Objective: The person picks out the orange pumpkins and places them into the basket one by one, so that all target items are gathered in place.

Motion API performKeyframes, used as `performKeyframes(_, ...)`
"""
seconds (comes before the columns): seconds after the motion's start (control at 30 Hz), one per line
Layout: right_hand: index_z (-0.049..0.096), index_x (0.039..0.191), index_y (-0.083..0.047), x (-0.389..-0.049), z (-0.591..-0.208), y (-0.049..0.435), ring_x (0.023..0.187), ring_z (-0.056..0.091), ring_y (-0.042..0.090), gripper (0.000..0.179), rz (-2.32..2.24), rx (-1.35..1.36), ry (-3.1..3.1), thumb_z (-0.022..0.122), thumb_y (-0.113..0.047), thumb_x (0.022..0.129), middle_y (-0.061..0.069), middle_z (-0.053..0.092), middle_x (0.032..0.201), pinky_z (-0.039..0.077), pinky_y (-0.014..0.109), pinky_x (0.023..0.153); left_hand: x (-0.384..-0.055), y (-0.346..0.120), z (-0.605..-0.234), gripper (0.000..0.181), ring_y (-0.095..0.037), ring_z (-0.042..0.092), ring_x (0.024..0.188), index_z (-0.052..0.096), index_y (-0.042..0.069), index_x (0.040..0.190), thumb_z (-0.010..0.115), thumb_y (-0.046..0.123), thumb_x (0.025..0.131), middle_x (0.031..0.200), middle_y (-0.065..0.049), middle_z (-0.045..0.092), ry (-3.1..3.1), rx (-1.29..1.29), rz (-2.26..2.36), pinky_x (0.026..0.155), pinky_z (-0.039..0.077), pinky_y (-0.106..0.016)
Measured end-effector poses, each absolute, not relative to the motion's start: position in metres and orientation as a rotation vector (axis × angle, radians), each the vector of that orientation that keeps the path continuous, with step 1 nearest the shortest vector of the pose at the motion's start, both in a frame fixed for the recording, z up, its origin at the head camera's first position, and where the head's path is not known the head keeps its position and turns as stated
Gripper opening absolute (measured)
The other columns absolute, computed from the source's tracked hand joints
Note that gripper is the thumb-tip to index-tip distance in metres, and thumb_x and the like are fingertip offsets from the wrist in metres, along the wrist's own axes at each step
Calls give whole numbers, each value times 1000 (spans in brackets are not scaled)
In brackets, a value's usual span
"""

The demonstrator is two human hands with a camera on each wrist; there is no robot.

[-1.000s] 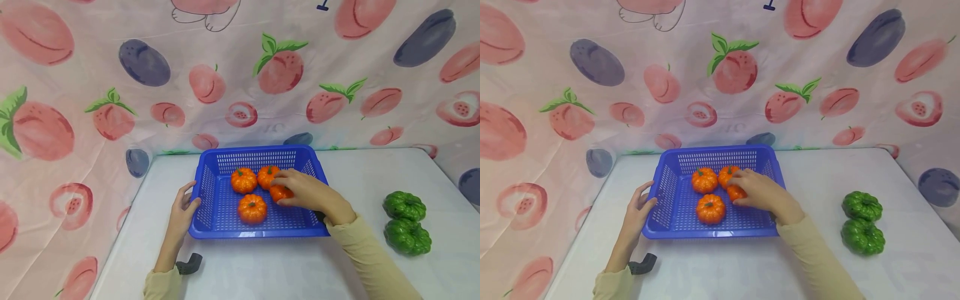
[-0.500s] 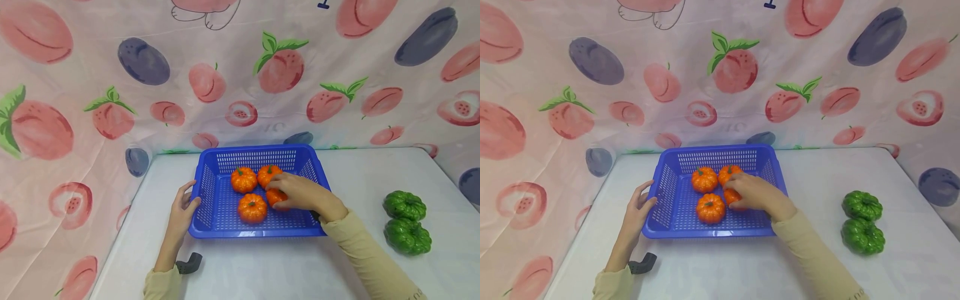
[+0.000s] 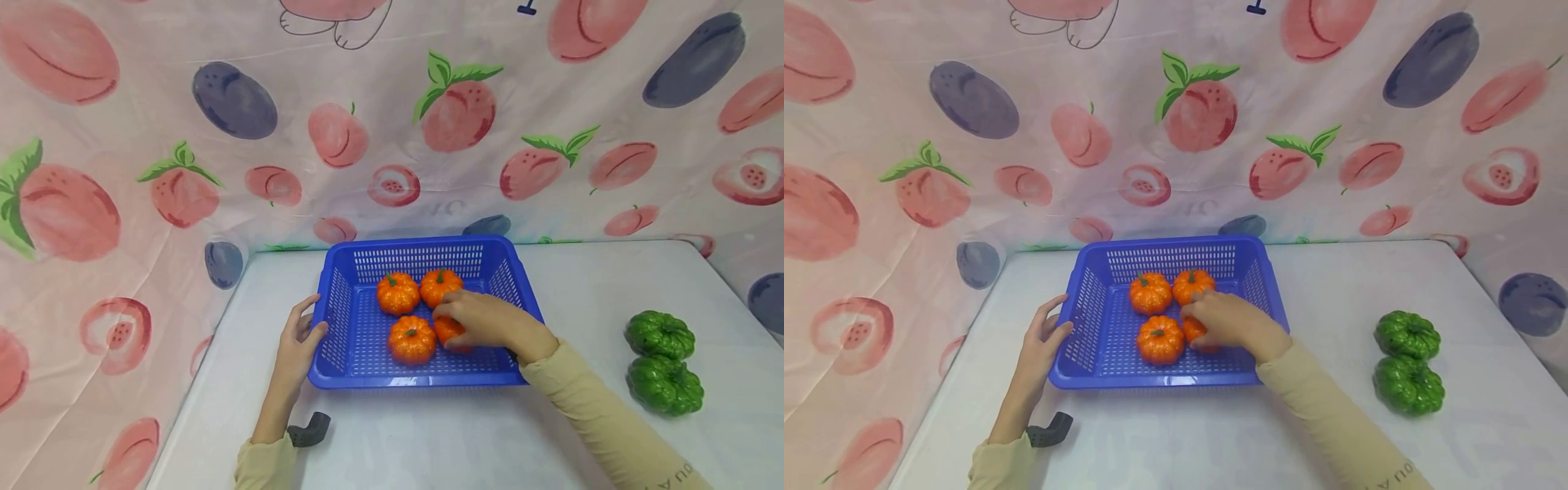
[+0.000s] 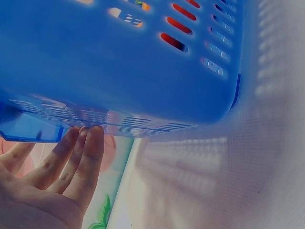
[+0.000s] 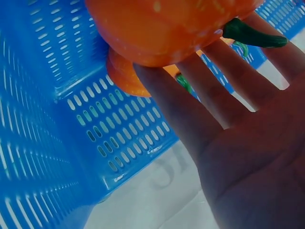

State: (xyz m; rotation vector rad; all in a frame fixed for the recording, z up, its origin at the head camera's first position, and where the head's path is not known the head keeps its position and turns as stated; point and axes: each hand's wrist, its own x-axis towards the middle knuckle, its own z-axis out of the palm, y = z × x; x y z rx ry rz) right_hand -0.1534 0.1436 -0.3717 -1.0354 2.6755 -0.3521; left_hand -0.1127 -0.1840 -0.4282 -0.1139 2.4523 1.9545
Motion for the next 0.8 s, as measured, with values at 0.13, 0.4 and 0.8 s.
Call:
performKeyframes(0.13, 69, 120, -6, -154, -373, 143, 110, 61, 28, 43, -362, -1018, 2655, 79, -29, 85, 12, 64, 123, 49, 46, 99, -113, -184, -428, 51, -34, 60, 121, 41, 23, 149, 57, 19, 101, 137, -19, 57, 2458, -114, 1953, 99, 48, -43)
performKeyframes(0.4, 69, 119, -4, -154, -378, 141, 111, 61, 29, 43, -358, -1018, 2644, 79, -28, 85, 13, 65, 121, 48, 47, 101, -113, -184, -428, 51, -34, 60, 121, 41, 23, 149, 57, 17, 101, 137, -19, 57, 2454, -119, 1957, 92, 49, -28)
performKeyframes(0.8, 68, 118, -5, -153, -379, 141, 109, 61, 28, 43, -359, -988, 2651, 79, -29, 85, 13, 65, 121, 48, 46, 101, -112, -183, -426, 51, -35, 60, 121, 40, 21, 149, 57, 17, 101, 138, -20, 57, 2440, -110, 1975, 86, 50, -19)
